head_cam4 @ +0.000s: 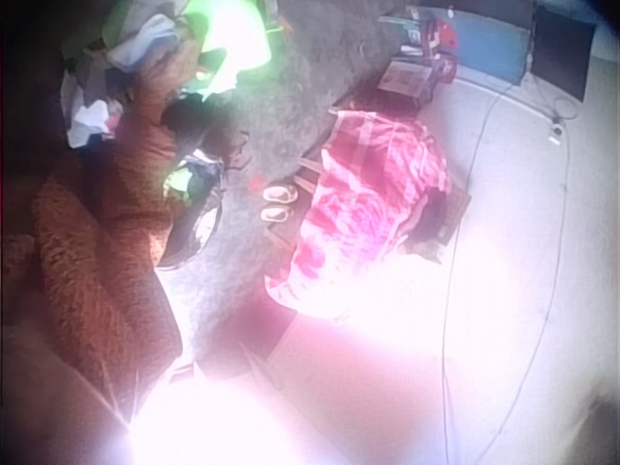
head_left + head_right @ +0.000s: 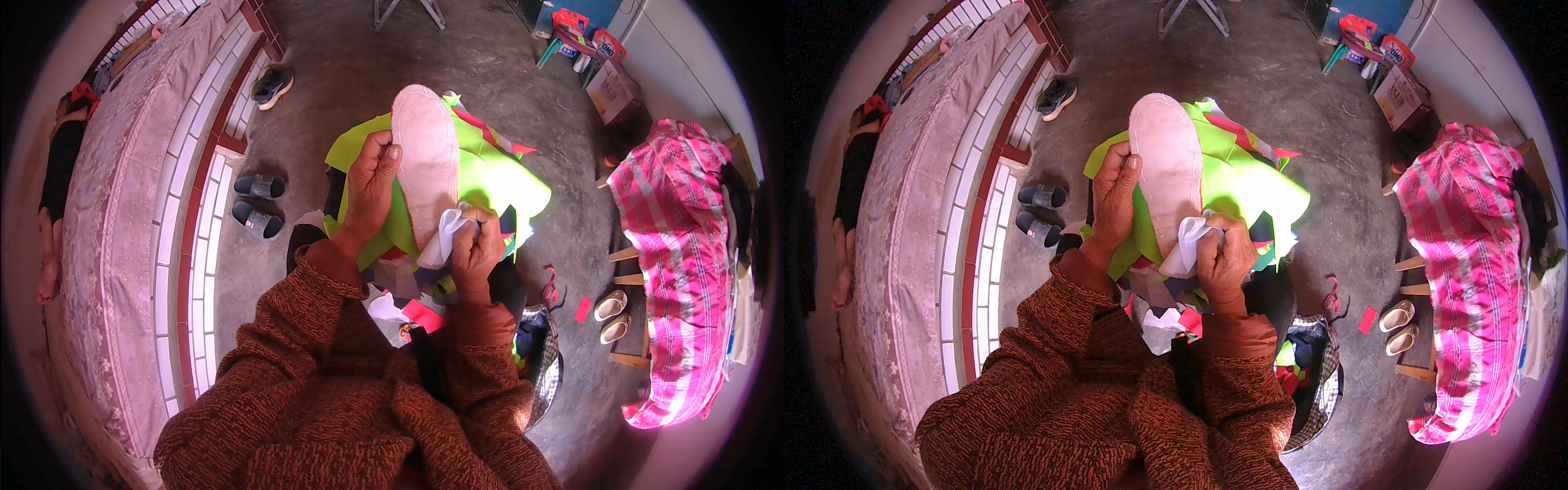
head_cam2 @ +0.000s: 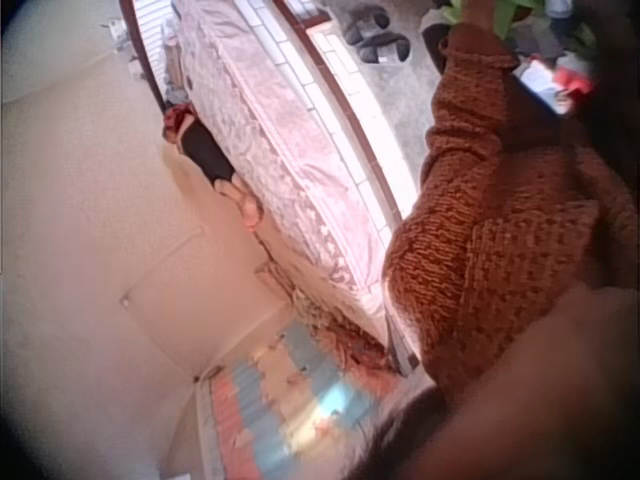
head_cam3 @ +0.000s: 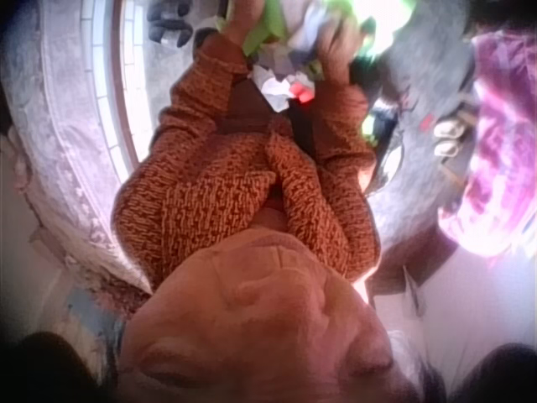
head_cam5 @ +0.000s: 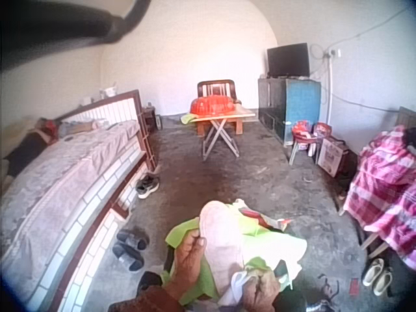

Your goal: The person sits on the floor and assembles a spherical paper craft by attaching colorful paper pieces to a partially completed structure. They pick up individual pieces from a bag and press them onto the surface of the craft, rotating the object to access different areas.

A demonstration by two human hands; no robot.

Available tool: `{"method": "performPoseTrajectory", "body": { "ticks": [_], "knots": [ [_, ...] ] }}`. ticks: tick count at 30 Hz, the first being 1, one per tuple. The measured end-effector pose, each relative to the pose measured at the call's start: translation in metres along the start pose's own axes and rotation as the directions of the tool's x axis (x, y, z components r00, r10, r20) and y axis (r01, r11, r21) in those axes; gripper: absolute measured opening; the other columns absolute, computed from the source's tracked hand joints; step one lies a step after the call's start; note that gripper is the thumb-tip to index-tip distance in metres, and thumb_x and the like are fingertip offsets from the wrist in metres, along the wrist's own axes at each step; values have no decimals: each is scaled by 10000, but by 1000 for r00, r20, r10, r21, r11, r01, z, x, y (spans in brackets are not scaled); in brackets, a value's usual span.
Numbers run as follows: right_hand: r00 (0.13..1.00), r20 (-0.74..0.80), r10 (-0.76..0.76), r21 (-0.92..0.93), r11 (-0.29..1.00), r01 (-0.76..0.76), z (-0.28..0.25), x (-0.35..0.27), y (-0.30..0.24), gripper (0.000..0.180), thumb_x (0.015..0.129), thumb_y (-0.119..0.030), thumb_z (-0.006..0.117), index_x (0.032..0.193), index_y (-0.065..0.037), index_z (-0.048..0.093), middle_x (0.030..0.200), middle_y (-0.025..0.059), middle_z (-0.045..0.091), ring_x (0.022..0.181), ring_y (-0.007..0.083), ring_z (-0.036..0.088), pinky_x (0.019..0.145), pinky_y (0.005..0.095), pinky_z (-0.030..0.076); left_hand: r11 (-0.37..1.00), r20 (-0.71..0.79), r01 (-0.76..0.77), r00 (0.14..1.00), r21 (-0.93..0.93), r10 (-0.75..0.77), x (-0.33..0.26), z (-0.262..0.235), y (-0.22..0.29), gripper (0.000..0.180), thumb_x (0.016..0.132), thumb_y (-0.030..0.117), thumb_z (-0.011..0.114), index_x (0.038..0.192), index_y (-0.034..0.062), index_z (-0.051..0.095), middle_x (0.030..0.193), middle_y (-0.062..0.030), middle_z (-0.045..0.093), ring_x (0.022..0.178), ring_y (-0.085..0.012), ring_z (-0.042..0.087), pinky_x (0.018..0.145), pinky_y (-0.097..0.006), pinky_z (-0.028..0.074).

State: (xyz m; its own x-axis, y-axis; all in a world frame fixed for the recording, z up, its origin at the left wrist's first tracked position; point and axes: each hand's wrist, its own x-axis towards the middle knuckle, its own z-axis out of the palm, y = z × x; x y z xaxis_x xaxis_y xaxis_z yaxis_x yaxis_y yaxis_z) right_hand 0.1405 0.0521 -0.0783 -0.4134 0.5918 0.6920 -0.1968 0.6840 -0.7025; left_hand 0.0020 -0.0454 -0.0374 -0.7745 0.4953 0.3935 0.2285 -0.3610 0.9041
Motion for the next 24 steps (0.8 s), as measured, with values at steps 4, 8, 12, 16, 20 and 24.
{"method": "performPoseTrajectory", "body": {
  "ticks": [4,8,12,16,20,24],
  "knots": [
    [1000,12,-7,-13,1000,7,-1,1,0,71,824,-54,559,885,-19,566,791,141,605,636,283,589,597,329,474,1000,6,11,1000,-6,-11,1,2,2,241,974,178,448,1139,26,534,1056,-10,578,967,-77,494,901,-244,375],
    [1000,2,-6,-4,1000,6,0,0,0,65,821,-46,557,879,-18,566,786,137,602,627,281,581,589,325,470,1000,-9,-11,1000,11,11,1,4,4,209,972,153,452,1111,24,539,967,22,562,886,-52,471,828,-212,379],
    [999,-6,-35,-22,999,35,0,0,1,60,820,-37,555,873,-12,565,782,134,599,623,278,574,581,319,464,1000,-13,-22,1000,16,22,1,3,2,193,969,137,455,1094,17,539,932,34,562,862,-42,471,801,-201,385],
    [1000,24,20,-34,999,-19,-2,-2,-2,59,821,-27,550,874,-5,564,781,133,600,624,280,572,581,323,462,993,12,42,999,-108,-41,4,5,9,179,962,129,470,1065,3,542,917,28,563,861,-38,476,787,-195,388],
    [1000,-9,1,-26,1000,-1,-4,-3,1,62,822,-23,549,878,-3,565,791,134,605,627,278,576,580,322,462,970,160,155,979,-185,-126,18,15,46,180,953,138,492,1045,-6,548,898,22,564,840,-37,483,772,-193,396],
    [997,8,81,7,997,-81,-8,-7,4,70,821,-28,558,885,-6,572,801,135,608,626,258,580,572,315,461,984,280,115,957,-137,-73,41,25,57,181,946,145,507,1042,-3,548,882,18,566,820,-36,492,756,-194,403]
  ]
}}
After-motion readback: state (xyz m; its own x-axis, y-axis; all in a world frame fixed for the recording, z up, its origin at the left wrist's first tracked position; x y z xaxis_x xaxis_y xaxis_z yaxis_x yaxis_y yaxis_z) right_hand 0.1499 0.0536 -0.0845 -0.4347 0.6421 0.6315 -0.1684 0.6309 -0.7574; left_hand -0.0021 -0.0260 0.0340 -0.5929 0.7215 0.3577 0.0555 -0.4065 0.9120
